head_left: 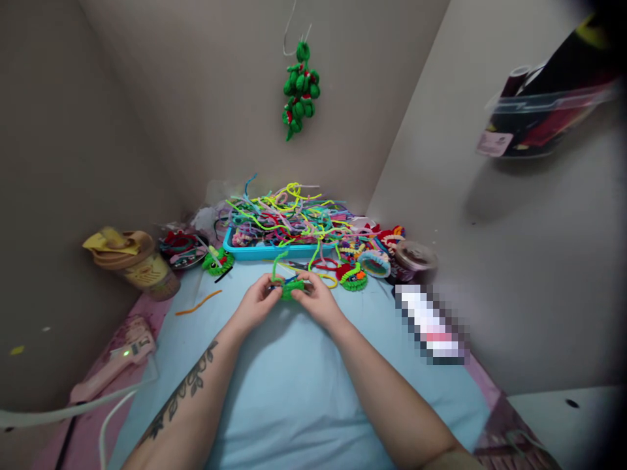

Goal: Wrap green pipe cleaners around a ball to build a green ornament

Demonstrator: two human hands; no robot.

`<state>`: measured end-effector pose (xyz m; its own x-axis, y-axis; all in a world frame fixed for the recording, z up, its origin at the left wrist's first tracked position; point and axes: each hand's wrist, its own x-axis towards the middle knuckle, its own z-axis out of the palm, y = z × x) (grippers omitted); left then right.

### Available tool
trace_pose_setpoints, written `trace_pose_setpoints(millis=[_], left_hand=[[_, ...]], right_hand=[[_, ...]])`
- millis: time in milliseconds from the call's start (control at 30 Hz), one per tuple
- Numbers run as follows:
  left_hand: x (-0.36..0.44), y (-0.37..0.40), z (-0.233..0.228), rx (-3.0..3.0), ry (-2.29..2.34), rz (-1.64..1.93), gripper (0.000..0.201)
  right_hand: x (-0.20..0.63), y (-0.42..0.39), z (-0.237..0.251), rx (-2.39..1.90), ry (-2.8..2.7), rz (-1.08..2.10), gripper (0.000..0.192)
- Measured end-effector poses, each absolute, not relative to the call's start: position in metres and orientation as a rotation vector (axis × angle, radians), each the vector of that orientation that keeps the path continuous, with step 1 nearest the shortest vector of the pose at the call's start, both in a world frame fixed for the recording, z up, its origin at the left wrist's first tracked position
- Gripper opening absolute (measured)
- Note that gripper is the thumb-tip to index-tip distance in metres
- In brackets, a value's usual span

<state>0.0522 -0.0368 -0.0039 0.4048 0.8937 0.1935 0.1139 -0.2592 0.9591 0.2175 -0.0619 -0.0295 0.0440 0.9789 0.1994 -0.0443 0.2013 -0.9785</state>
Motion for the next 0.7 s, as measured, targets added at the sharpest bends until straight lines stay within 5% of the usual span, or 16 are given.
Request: trace_pose_setpoints(millis=[467,700], left_hand=[[0.055,-0.040,-0.002,1.899,1.149,0.885,0.019],[0.061,-0.046,-0.005,2.117,1.216,0.874,0.015]], right_hand=[[0.213,-0.066,-0.023,-1.065,-1.230,0.961,0.024],[0.213,-0.071,-0.015,-1.213,-1.261,0.598,0.013]])
